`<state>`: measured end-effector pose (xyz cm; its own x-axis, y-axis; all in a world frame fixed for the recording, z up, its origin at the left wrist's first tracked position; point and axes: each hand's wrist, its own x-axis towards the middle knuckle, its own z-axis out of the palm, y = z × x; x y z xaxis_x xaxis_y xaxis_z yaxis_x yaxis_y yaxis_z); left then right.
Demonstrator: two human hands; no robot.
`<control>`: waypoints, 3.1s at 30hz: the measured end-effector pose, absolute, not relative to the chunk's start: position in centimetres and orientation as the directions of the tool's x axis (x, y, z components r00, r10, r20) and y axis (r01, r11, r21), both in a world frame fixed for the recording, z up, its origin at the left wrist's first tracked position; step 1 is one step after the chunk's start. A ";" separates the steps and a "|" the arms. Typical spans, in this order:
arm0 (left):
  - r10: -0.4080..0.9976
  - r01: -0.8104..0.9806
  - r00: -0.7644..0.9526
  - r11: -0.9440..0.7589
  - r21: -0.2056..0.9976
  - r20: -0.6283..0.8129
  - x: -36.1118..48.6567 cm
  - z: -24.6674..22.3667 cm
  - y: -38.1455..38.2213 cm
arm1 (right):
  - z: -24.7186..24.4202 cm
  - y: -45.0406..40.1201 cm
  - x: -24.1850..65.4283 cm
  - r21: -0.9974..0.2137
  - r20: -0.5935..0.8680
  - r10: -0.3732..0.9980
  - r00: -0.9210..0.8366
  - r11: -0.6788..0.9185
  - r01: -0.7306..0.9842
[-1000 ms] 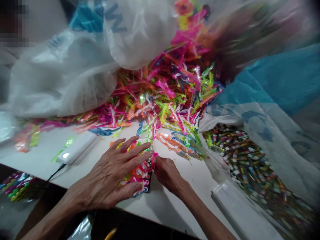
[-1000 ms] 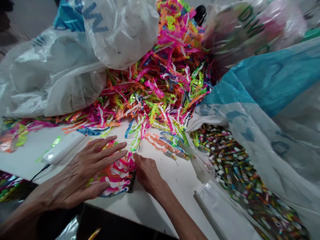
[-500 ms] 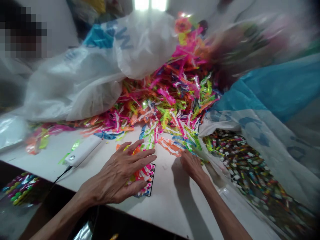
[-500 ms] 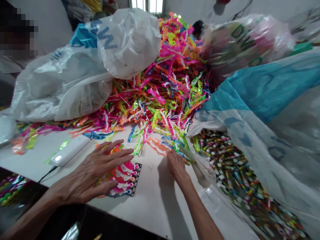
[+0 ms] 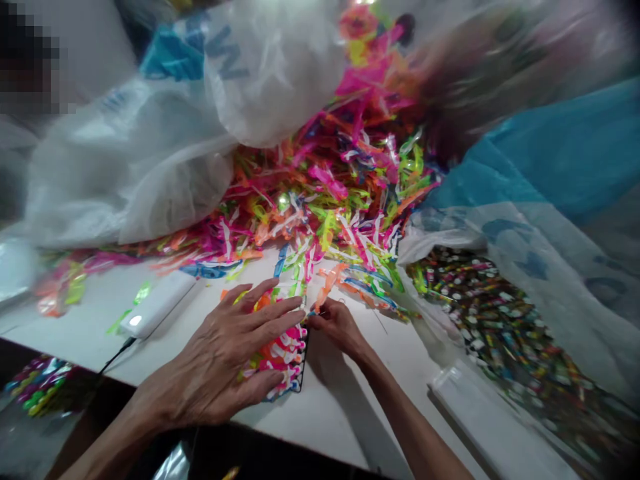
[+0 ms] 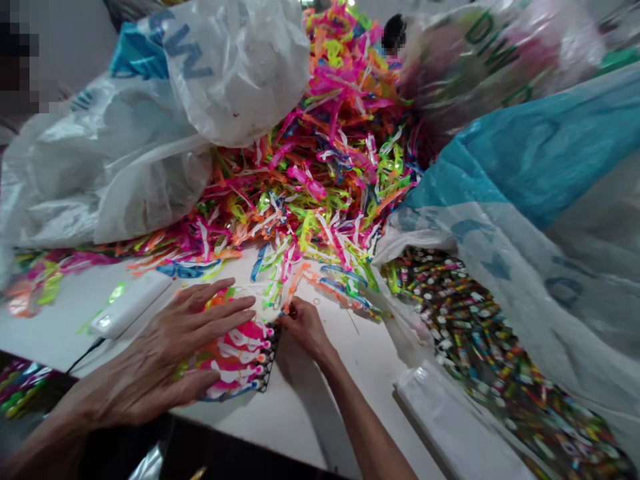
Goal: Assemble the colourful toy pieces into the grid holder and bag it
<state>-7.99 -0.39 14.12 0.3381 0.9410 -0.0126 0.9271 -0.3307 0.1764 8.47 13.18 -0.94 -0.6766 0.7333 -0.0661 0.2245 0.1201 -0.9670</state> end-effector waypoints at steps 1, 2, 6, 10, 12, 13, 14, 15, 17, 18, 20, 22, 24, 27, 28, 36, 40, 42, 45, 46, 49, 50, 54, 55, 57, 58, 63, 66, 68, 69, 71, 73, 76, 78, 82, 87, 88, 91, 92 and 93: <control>0.941 0.928 0.337 -0.329 0.172 -0.019 -8.0 14.1 -0.4 | -1.0 13.1 8.4 -0.971 -0.060 0.721 -0.690 0.116 0.207; 0.941 0.930 0.336 -0.328 0.169 -0.024 -8.0 14.1 -0.4 | -1.1 13.0 8.5 -0.973 -0.052 0.720 -0.692 0.120 0.198; 0.939 0.927 0.343 -0.341 0.157 0.016 -8.2 13.8 -0.5 | -1.1 12.7 9.2 -0.949 -0.023 0.753 -0.658 0.190 0.250; 0.937 0.926 0.346 -0.349 0.143 0.048 -8.4 13.3 -0.6 | -0.8 12.5 9.7 -0.885 -0.013 0.727 -0.686 0.311 0.346; 0.936 0.926 0.346 -0.351 0.139 0.064 -8.3 13.3 -0.5 | -0.4 12.3 9.7 -0.814 -0.017 0.694 -0.720 0.409 0.413; 0.935 0.925 0.347 -0.354 0.141 0.069 -8.3 13.3 -0.5 | -0.1 12.2 9.6 -0.761 -0.023 0.674 -0.738 0.467 0.450; 0.936 0.924 0.346 -0.352 0.147 0.065 -8.2 13.3 -0.4 | 0.3 12.0 9.4 -0.699 -0.030 0.653 -0.756 0.528 0.483; 0.937 0.924 0.344 -0.349 0.157 0.058 -8.1 13.4 -0.3 | 0.6 11.9 9.1 -0.632 -0.038 0.630 -0.776 0.586 0.507; 0.941 0.924 0.337 -0.338 0.179 0.035 -7.9 13.6 -0.1 | 1.3 11.8 8.2 -0.517 -0.062 0.575 -0.816 0.680 0.519; 0.942 0.924 0.335 -0.334 0.188 0.026 -7.8 13.7 0.0 | 1.6 11.9 7.8 -0.485 -0.076 0.548 -0.833 0.710 0.511; 0.941 0.921 0.336 -0.335 0.198 0.031 -7.8 13.7 0.1 | 1.9 12.2 7.3 -0.476 -0.105 0.519 -0.848 0.723 0.501; 0.939 0.917 0.340 -0.344 0.201 0.055 -7.9 13.7 0.1 | 1.8 12.4 7.5 -0.541 -0.111 0.533 -0.839 0.676 0.501; 0.937 0.915 0.339 -0.349 0.203 0.085 -7.9 13.5 0.0 | 1.2 12.1 8.6 -0.681 -0.080 0.562 -0.823 0.572 0.457; 0.954 0.935 0.265 -0.289 0.204 0.138 -7.2 13.2 -0.2 | 0.1 10.0 11.0 -0.888 -0.021 0.710 -0.703 0.310 0.340; 0.965 0.950 0.205 -0.236 0.205 0.163 -6.5 13.0 -0.2 | -0.2 8.9 11.8 -0.924 -0.027 0.784 -0.620 0.217 0.316; 0.907 0.905 -0.239 0.079 0.418 0.346 0.6 12.2 1.5 | -1.0 2.5 20.4 -0.807 0.036 0.918 -0.395 0.260 0.531; 0.813 0.768 -0.312 -0.089 0.634 0.491 -0.6 13.9 0.3 | -3.8 3.1 30.7 -0.244 0.412 0.887 -0.208 0.328 0.913; 0.747 0.742 -0.326 -0.178 0.646 0.579 -1.5 14.6 -0.9 | -5.2 3.0 34.8 -0.036 0.444 0.846 -0.297 0.348 0.937; 0.720 0.734 -0.280 -0.266 0.625 0.635 -0.5 14.5 -3.1 | -5.0 2.7 37.0 0.011 0.302 0.878 -0.370 0.385 0.923; 0.728 0.730 -0.238 -0.303 0.613 0.643 0.5 13.9 -3.8 | -4.2 2.7 36.8 -0.026 0.243 0.907 -0.344 0.361 0.932; 0.775 0.662 0.001 -0.475 0.581 0.632 4.9 11.1 -5.6 | -1.0 3.7 35.9 -0.155 0.092 0.974 -0.208 0.220 0.963; 0.793 0.612 0.092 -0.522 0.594 0.602 6.6 9.8 -6.0 | 0.1 4.2 35.8 -0.171 0.074 0.979 -0.189 0.199 0.965; 0.887 0.480 0.347 -0.446 0.756 0.303 13.6 4.5 -5.9 | 2.7 6.1 37.0 -0.257 0.009 0.980 -0.200 0.196 0.946; 0.875 0.495 0.405 -0.453 0.741 0.264 15.2 3.5 -5.4 | 3.0 6.5 37.4 -0.284 -0.005 0.978 -0.207 0.197 0.938; 0.796 0.508 0.554 -0.555 0.659 0.244 18.4 2.0 -4.1 | 3.5 7.3 38.0 -0.329 -0.016 0.977 -0.211 0.194 0.924; 0.764 0.520 0.604 -0.594 0.614 0.229 19.8 1.4 -3.4 | 3.8 7.7 38.3 -0.346 -0.013 0.978 -0.207 0.190 0.919; 0.767 0.618 0.618 -0.610 0.496 0.173 24.0 -0.1 -1.5 | 5.0 9.5 39.4 -0.417 0.037 0.985 -0.166 0.166 0.894; 0.759 0.584 0.613 -0.624 0.519 0.222 24.1 -1.2 -1.9 | 5.1 9.8 40.1 -0.493 0.040 0.984 -0.176 0.173 0.853; 0.824 0.561 0.505 -0.539 0.628 0.257 23.9 -1.6 -1.8 | 5.0 9.7 40.4 -0.563 0.029 0.981 -0.194 0.176 0.808; 0.884 0.528 0.397 -0.439 0.727 0.246 23.8 -1.6 -1.4 | 4.9 9.6 40.5 -0.598 0.021 0.980 -0.200 0.172 0.783; 0.981 0.378 0.153 -0.172 0.910 0.122 23.8 -1.2 0.1 | 4.8 9.3 40.6 -0.660 0.001 0.979 -0.205 0.155 0.735; 0.998 0.195 0.020 0.047 0.980 -0.052 24.1 -0.4 2.4 | 4.6 8.9 40.5 -0.702 -0.009 0.981 -0.194 0.132 0.700; 0.983 0.100 0.003 0.183 0.978 -0.184 24.5 0.8 5.6 | 4.4 8.5 40.1 -0.734 0.005 0.988 -0.155 0.109 0.670; 0.973 0.058 0.000 0.229 0.972 -0.229 24.4 1.2 6.9 | 4.2 8.3 39.8 -0.741 0.021 0.991 -0.131 0.104 0.664; 0.974 0.031 0.041 0.220 0.975 -0.221 22.8 1.4 7.4 | 3.8 7.9 39.6 -0.722 0.034 0.993 -0.115 0.104 0.684; 0.967 0.129 0.132 0.200 0.971 -0.217 19.4 0.9 7.4 | 4.0 7.1 39.7 -0.632 0.069 0.995 -0.071 0.098 0.769; 0.967 0.162 0.138 0.191 0.968 -0.214 18.8 0.7 7.4 | 4.1 6.7 39.6 -0.605 0.090 0.995 -0.052 0.096 0.790; 0.973 0.266 0.136 0.148 0.952 -0.189 17.8 0.0 7.0 | 4.2 5.1 38.5 -0.537 0.169 0.985 -0.022 0.110 0.836; 0.977 0.298 0.126 0.130 0.946 -0.174 17.6 -0.2 6.9 | 4.2 4.5 38.0 -0.505 0.184 0.982 -0.043 0.133 0.853; 0.981 0.329 0.114 0.114 0.938 -0.159 17.5 -0.5 6.8 | 4.0 3.8 37.5 -0.458 0.181 0.980 -0.080 0.156 0.875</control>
<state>17.53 6.76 -0.46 0.1136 0.9807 -0.1591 0.3286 0.1141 0.9376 37.48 3.78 4.00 -0.0803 0.9801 0.1814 0.8751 0.1565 -0.4580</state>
